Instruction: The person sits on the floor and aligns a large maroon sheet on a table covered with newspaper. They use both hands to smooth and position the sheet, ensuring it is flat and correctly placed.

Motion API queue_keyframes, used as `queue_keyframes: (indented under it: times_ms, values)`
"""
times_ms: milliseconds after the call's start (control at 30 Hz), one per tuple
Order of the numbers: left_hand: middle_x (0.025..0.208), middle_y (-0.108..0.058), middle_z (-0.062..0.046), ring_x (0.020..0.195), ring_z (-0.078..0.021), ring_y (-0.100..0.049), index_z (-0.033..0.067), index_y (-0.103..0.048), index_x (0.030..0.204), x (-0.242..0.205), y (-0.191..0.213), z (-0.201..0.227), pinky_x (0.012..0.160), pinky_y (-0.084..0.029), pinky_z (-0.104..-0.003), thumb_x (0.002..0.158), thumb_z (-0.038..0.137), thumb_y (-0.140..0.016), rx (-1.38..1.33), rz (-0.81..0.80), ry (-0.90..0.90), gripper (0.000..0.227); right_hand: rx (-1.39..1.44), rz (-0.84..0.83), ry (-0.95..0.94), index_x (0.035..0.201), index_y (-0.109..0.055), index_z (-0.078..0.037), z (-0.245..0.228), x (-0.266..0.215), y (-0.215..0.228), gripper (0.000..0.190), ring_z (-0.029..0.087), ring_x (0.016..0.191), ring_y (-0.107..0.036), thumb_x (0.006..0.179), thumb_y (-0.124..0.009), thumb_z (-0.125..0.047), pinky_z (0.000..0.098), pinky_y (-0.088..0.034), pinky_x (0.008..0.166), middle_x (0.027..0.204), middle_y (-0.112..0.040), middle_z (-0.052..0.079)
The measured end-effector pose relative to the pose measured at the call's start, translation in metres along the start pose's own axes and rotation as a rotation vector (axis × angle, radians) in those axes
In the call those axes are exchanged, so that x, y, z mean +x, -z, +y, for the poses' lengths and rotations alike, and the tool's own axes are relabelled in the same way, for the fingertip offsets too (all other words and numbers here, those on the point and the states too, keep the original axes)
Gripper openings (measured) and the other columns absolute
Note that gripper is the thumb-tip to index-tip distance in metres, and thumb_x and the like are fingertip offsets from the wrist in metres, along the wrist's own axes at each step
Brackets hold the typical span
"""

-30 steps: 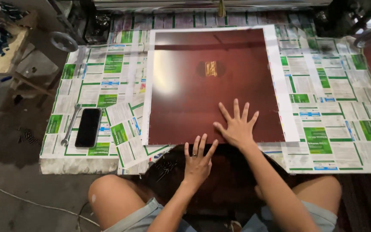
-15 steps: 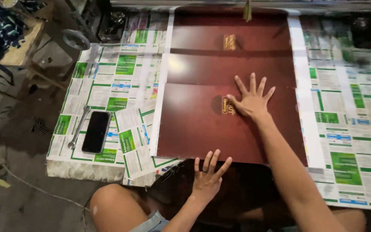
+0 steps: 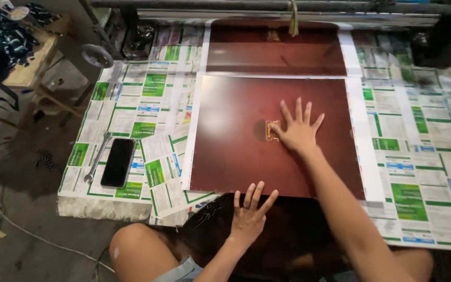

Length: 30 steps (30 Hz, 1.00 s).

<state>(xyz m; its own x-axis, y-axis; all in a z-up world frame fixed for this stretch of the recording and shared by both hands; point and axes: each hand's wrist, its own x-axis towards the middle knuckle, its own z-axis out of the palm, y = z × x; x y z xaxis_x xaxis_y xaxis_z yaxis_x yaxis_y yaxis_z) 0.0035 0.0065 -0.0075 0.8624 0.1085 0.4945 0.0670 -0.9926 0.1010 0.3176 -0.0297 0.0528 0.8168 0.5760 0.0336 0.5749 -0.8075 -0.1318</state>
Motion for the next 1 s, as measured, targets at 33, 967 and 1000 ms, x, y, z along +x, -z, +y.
queue_keyframes:
  times_ms: [33, 967, 1000]
  values:
    - [0.166, -0.031, -0.011, 0.151, -0.0284, -0.032, 0.0328, -0.035, 0.162, 0.003, 0.002, -0.001, 0.119, -0.021, -0.060, 0.077, 0.017, -0.075, -0.005, 0.002, -0.003, 0.095, -0.004, 0.002, -0.005, 0.164, -0.007, -0.038, -0.005, -0.026, 0.002, 0.091, 0.044, 0.155, 0.008, 0.089, -0.032, -0.083, 0.0794, 0.007, 0.111, 0.172, 0.005, 0.015]
    - [0.156, -0.036, -0.020, 0.144, -0.0402, -0.031, 0.0155, -0.038, 0.153, 0.052, 0.070, -0.021, 0.114, -0.023, -0.064, 0.081, 0.032, -0.078, -0.213, 0.031, -0.104, 0.084, -0.030, 0.475, 0.230, 0.142, -0.064, -0.032, -0.024, -0.203, 0.062, 0.054, 0.028, 0.138, -0.054, 0.094, -0.059, -0.009, 0.0608, -0.031, 0.120, 0.148, -0.060, 0.005]
    - [0.153, -0.034, -0.021, 0.142, -0.0430, -0.029, 0.0155, -0.036, 0.151, 0.053, 0.069, -0.026, 0.111, -0.020, -0.070, 0.075, 0.038, -0.082, -0.195, -0.046, -0.109, 0.092, -0.052, 0.472, 0.171, 0.149, -0.059, -0.035, -0.022, -0.205, 0.038, 0.059, 0.031, 0.144, -0.050, 0.095, -0.056, -0.010, 0.0633, -0.027, 0.124, 0.155, -0.055, 0.006]
